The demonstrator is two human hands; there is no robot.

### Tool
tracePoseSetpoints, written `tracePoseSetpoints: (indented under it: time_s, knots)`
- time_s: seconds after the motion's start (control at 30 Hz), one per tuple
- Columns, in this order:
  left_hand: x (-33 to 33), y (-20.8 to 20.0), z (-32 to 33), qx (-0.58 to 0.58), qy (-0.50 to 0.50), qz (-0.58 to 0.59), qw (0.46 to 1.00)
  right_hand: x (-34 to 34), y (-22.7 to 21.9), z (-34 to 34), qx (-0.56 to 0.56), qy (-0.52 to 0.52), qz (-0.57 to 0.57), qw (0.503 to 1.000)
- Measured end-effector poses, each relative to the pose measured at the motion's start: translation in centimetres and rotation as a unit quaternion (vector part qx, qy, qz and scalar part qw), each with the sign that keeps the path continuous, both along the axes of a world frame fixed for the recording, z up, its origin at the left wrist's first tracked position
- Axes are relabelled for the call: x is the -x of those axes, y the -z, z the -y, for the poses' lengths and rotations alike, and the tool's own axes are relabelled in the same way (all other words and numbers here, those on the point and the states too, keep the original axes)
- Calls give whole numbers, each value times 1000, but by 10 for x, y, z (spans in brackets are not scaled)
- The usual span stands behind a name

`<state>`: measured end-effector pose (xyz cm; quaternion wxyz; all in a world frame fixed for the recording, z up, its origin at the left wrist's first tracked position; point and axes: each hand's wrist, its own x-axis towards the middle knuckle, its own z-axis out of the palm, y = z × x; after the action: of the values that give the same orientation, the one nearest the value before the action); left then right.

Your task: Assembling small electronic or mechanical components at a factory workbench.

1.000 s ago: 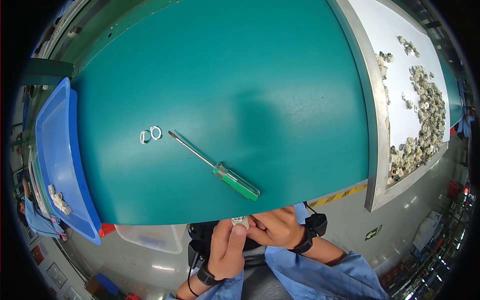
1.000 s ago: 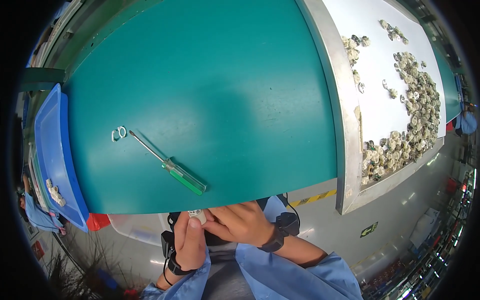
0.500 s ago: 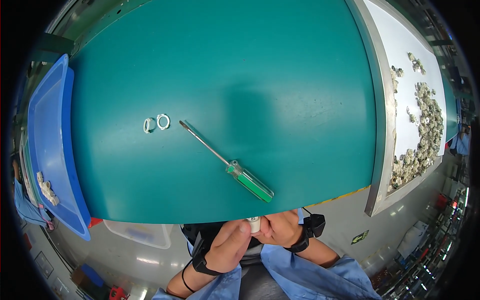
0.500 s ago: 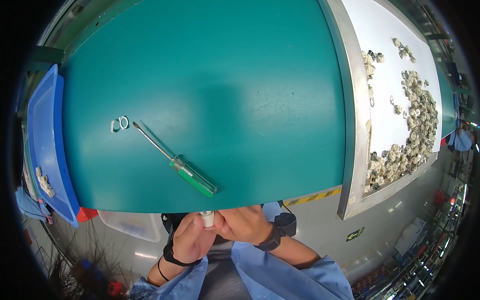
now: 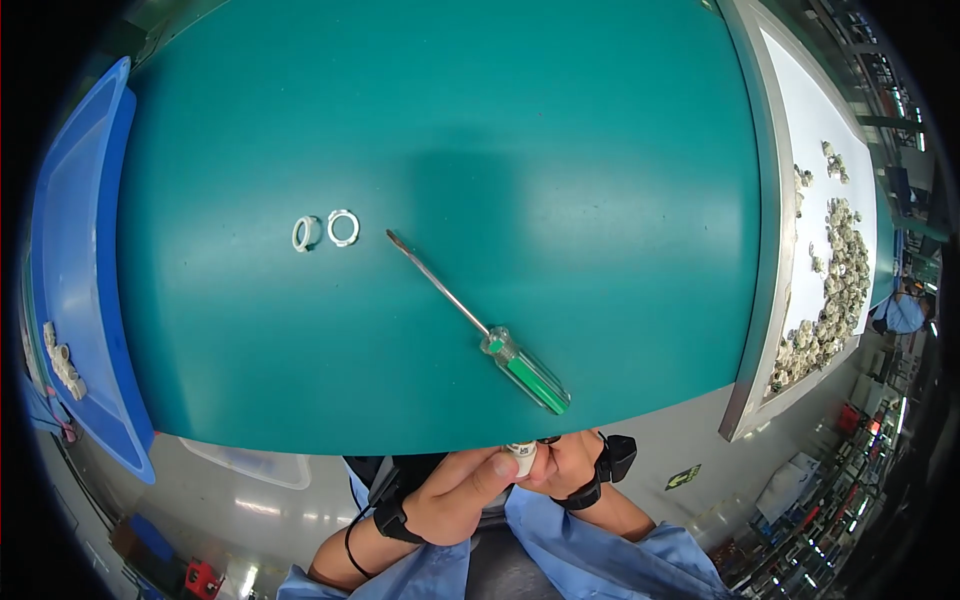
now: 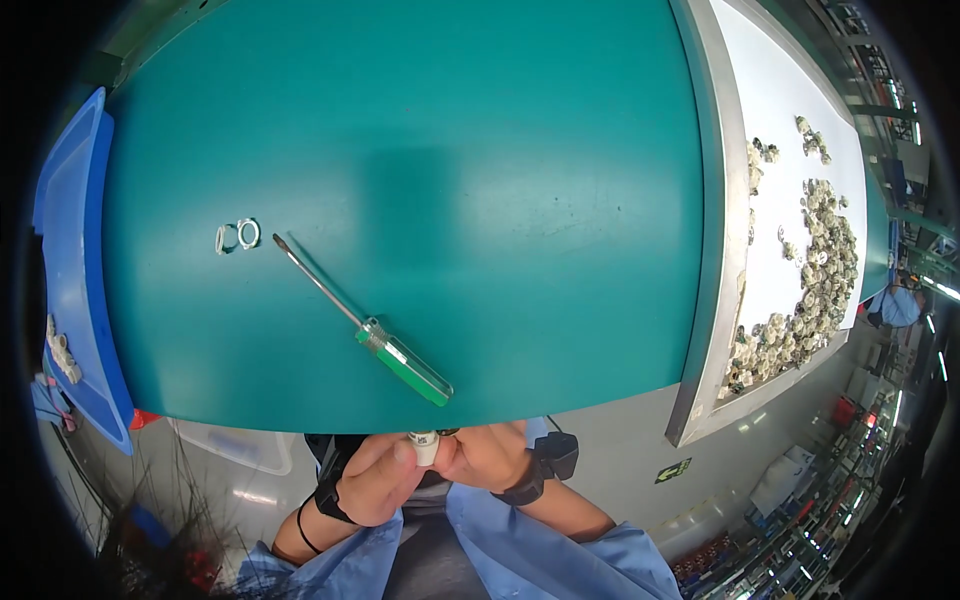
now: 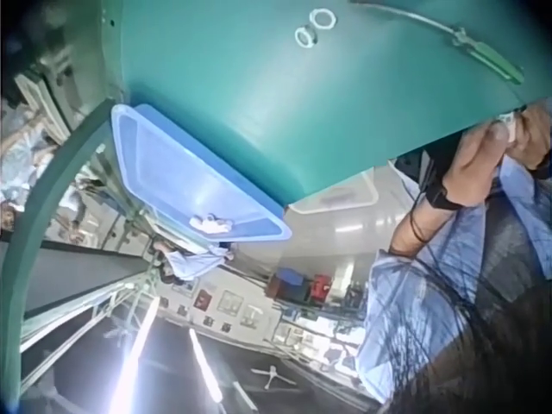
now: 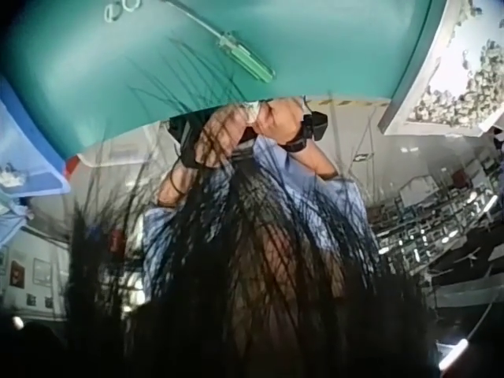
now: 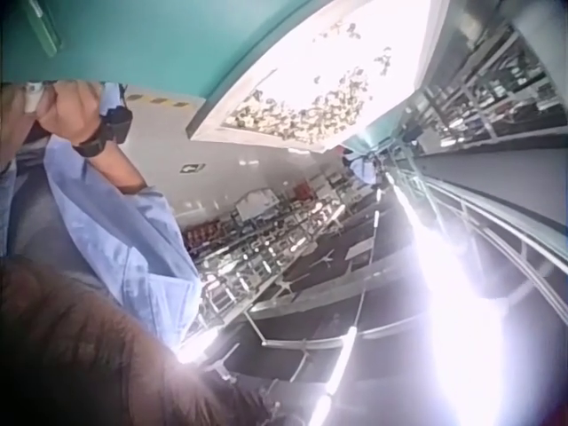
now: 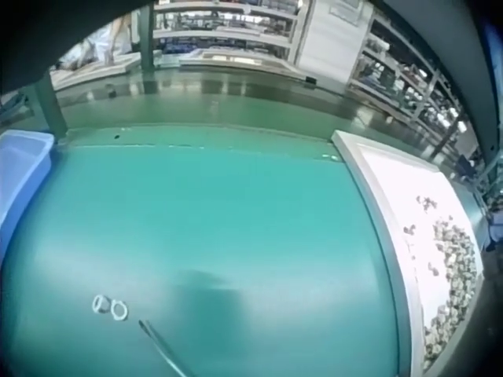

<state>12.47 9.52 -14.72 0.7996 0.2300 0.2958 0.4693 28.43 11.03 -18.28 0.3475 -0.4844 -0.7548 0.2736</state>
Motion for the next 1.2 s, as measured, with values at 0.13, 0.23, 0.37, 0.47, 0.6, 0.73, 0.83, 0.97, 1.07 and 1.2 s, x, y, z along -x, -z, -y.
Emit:
tracePoseSetpoints:
  time_s: [0.13,0.23,0.37,0.47,0.6,0.73,0.83,0.97,1.07,1.2]
  knots:
    - [5,-2,-1,38,32,39,998,6,-14,-7,-26,22,15,999]
    - [4,-11,-5,76,38,64,994,11,-24,-7,-19,34,8,999]
    - [-6,-19,-7,89,-8,58,994,10,-29,-6,24,33,-32,999]
    - [-11,-9,-3,57,-37,22,997,8,-19,-8,26,12,-51,998]
    - [-14,0,4,33,-52,-70,996,9,-8,-5,66,-2,-81,995]
    - [-10,-19,-3,43,-51,-134,989,8,2,-5,56,-23,-93,994]
    - [-7,-22,-2,-8,-50,-225,973,7,6,1,46,-27,-79,995]
    - [-3,-20,-6,-23,-36,-242,969,6,12,2,59,-24,-91,994]
    - [-4,-20,-7,-29,-44,-250,967,5,9,-5,4,-23,-42,999]
    - [-12,-29,-5,-8,-82,-231,969,5,-1,-15,-45,-26,-21,998]
